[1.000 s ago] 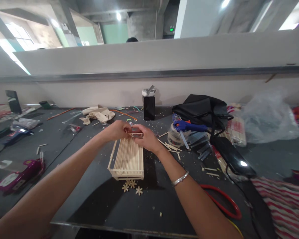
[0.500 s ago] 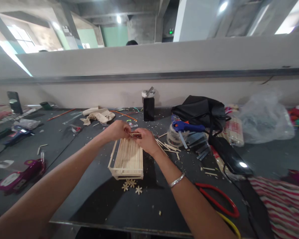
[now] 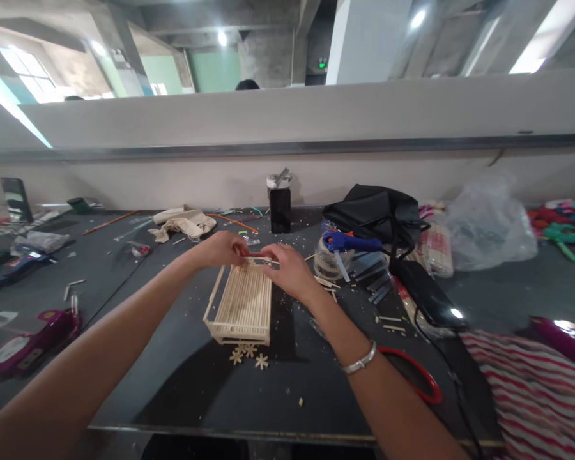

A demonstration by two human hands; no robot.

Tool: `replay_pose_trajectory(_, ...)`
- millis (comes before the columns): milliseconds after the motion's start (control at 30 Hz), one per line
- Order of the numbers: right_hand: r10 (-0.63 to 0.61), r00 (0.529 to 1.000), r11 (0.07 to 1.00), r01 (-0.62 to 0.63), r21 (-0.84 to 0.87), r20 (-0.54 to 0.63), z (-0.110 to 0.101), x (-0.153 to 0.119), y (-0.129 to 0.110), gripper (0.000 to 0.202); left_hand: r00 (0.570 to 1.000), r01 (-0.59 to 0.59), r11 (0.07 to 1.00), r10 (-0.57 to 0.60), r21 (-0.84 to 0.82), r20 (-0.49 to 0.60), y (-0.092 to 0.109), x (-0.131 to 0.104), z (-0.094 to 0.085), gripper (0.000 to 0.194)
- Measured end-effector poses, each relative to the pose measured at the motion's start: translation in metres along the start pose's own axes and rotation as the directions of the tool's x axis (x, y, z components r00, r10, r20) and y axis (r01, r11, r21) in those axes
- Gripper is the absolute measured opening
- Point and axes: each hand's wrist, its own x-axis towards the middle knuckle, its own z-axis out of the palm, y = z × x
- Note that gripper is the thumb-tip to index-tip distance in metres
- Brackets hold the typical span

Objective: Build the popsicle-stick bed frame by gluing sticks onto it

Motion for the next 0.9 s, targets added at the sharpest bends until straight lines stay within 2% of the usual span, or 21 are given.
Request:
replay_pose_trajectory(200,0.064,0.996,0.997,-0.067,-0.048,-0.054,-0.007,-0.012,0.0,0.03,0.999,0.008,0.996,-0.005,-0.085,0.043,-0.003,-0.002,-0.002,0.024)
replay_pose_trajectory(300,0.075,0.995,0.996,-0.078,-0.053,-0.069,-0.01,-0.022,-0.006,0.028,1.0,0.002,0.984,-0.005,-0.179,-0.016,-0.011,-0.009,-0.002,0.026)
replay_pose_trajectory(400,0.117,0.987,0.992,-0.123,-0.043,-0.108,-0.018,-0.044,-0.018,0.025,0.986,0.018,0.965,-0.061,-0.262,-0.156,-0.014,-0.024,-0.005,0.026)
replay_pose_trajectory(467,0.163,0.977,0.986,-0.167,-0.021,-0.137,-0.027,-0.066,-0.028,0.019,0.949,0.017,0.95,-0.113,-0.313,-0.293,-0.008,-0.043,-0.007,0.023)
replay_pose_trajectory(500,0.182,0.971,0.982,-0.188,-0.02,-0.157,-0.031,-0.078,-0.033,0.012,0.914,0.024,0.944,-0.155,-0.331,-0.376,-0.003,-0.054,-0.007,0.02)
replay_pose_trajectory(533,0.2,0.967,0.977,-0.209,-0.044,-0.16,-0.036,-0.091,-0.039,0.005,0.866,0.045,0.936,-0.21,-0.349,-0.453,0.003,-0.068,-0.005,0.018)
replay_pose_trajectory(567,0.219,0.963,0.971,-0.23,-0.06,-0.156,-0.04,-0.106,-0.044,0.008,0.794,0.055,0.923,-0.272,-0.382,-0.544,0.011,-0.083,-0.002,0.018)
replay_pose_trajectory(633,0.248,0.957,0.962,-0.262,-0.077,-0.149,-0.046,-0.136,-0.053,0.014,0.689,0.042,0.888,-0.357,-0.457,-0.631,0.028,-0.115,0.01,0.02)
replay_pose_trajectory(700,0.283,0.946,0.952,-0.297,-0.077,-0.158,-0.046,-0.167,-0.059,0.017,0.625,0.056,0.844,-0.446,-0.533,-0.641,0.047,-0.146,0.03,0.02)
replay_pose_trajectory(733,0.303,0.941,0.947,-0.315,-0.063,-0.152,-0.045,-0.182,-0.062,0.018,0.624,0.089,0.825,-0.482,-0.557,-0.615,0.057,-0.16,0.043,0.02)
replay_pose_trajectory(833,0.366,0.926,0.93,-0.366,0.015,-0.093,-0.04,-0.213,-0.065,0.024,0.67,0.121,0.804,-0.499,-0.583,-0.55,0.08,-0.187,0.08,0.021)
replay_pose_trajectory(900,0.406,0.91,0.914,-0.402,0.056,-0.081,-0.04,-0.217,-0.067,0.032,0.654,0.127,0.774,-0.535,-0.62,-0.534,0.087,-0.194,0.098,0.022)
